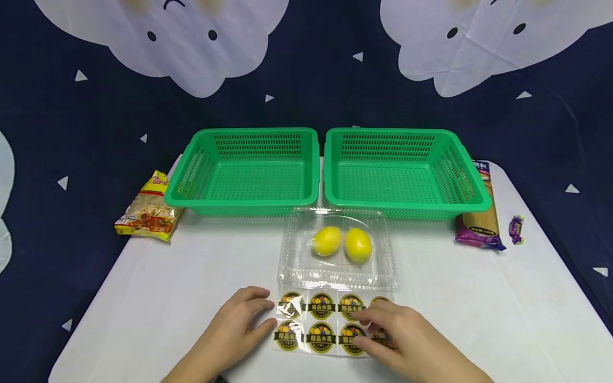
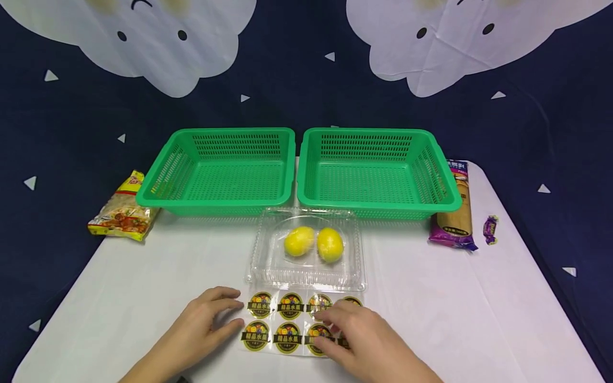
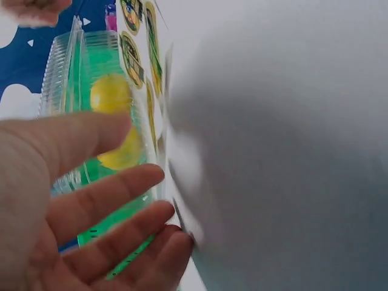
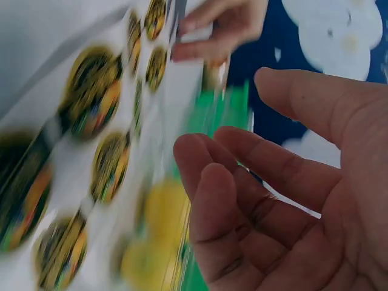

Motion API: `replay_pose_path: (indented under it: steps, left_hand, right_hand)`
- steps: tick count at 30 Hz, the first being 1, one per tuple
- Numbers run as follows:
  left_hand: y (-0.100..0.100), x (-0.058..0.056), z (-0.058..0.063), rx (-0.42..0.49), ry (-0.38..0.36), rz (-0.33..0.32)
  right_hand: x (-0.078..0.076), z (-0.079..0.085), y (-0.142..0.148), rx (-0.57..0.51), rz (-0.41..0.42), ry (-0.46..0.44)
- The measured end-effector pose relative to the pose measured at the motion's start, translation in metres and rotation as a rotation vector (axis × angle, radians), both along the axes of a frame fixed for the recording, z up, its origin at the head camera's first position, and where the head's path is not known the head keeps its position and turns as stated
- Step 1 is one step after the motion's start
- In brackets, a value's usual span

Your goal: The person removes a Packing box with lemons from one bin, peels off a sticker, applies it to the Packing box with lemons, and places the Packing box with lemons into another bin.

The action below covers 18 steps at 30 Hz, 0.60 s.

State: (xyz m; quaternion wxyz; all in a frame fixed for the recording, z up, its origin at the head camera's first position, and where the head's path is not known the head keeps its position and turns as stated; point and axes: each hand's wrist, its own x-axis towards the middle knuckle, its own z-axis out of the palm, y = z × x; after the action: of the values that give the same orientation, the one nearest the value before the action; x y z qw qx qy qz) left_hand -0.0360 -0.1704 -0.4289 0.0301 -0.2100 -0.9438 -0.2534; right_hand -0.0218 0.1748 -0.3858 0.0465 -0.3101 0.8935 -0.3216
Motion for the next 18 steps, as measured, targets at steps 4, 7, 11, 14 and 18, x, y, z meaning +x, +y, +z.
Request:
replay_pose_path:
  steps: [4, 7, 11, 14, 18]
  left_hand:
    - [0.002, -0.001, 0.002, 0.11, -0.122, 0.093]
    - [0.0, -0.001, 0.003, 0.19, -0.269, 0.132]
    - [-0.004, 0.0, 0.002, 0.259, -0.407, 0.137]
    - [-0.004, 0.002, 0.001, 0.297, -0.461, 0.125]
    - [-0.004, 0.003, 0.0, 0.329, -0.531, 0.115]
  right_hand:
    - [-0.004, 0.003, -0.038, 0.046, 0.076, 0.002]
    - [-0.007, -0.002, -0.061, 0.079, 0.12, 0.03]
    - [-0.011, -0.008, -0.084, 0.169, 0.148, 0.051]
    - [-0.013, -0.012, -0.097, 0.231, 0.146, 0.065]
    - [-0.015, -0.02, -0.109, 0.285, 0.131, 0.057]
